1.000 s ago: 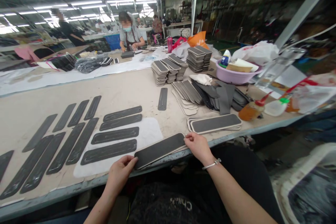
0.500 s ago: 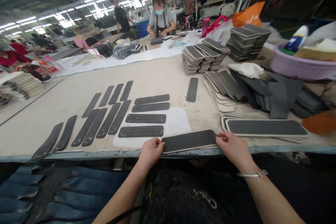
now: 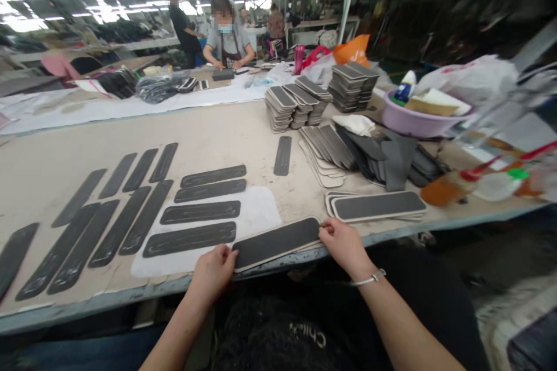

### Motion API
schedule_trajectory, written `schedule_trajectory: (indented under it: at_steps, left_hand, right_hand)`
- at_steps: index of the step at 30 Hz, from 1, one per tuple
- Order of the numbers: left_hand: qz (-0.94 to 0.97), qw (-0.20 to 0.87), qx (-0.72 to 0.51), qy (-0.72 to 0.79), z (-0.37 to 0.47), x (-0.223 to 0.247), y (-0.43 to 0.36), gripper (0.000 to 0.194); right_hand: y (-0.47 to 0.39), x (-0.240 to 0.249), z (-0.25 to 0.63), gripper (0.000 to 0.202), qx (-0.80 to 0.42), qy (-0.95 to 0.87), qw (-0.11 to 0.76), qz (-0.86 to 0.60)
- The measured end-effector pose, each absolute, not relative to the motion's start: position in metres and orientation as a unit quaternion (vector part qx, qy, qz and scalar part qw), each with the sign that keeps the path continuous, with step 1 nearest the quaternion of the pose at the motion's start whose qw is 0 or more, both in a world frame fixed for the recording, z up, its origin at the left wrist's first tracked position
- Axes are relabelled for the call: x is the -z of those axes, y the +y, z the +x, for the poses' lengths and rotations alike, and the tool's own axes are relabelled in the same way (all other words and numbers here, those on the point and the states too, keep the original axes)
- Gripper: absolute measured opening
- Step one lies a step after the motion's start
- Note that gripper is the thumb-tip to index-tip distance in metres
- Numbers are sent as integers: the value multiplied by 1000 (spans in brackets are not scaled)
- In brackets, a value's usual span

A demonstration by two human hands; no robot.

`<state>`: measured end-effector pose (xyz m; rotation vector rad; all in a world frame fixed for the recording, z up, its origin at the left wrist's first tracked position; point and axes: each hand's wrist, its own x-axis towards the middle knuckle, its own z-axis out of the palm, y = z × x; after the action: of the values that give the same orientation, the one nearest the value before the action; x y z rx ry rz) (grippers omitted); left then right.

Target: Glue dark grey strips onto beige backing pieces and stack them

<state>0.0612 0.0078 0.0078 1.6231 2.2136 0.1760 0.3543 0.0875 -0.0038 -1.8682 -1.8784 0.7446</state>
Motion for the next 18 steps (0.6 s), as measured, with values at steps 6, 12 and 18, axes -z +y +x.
schedule_trajectory:
  at_steps: [6,12,18]
  left_hand:
    - [568,220,-31,792,61,-10,10,29]
    - [577,198,-32,791,65,-14,9,29]
    - [597,156,-31,786,68,-12,6,28]
  right_hand:
    - [88,6,355,13,-261,-670,212,-662]
    - [87,3,355,14,-256,-673,195,-666]
    - [86,4,354,13,-234,-680,180,-671]
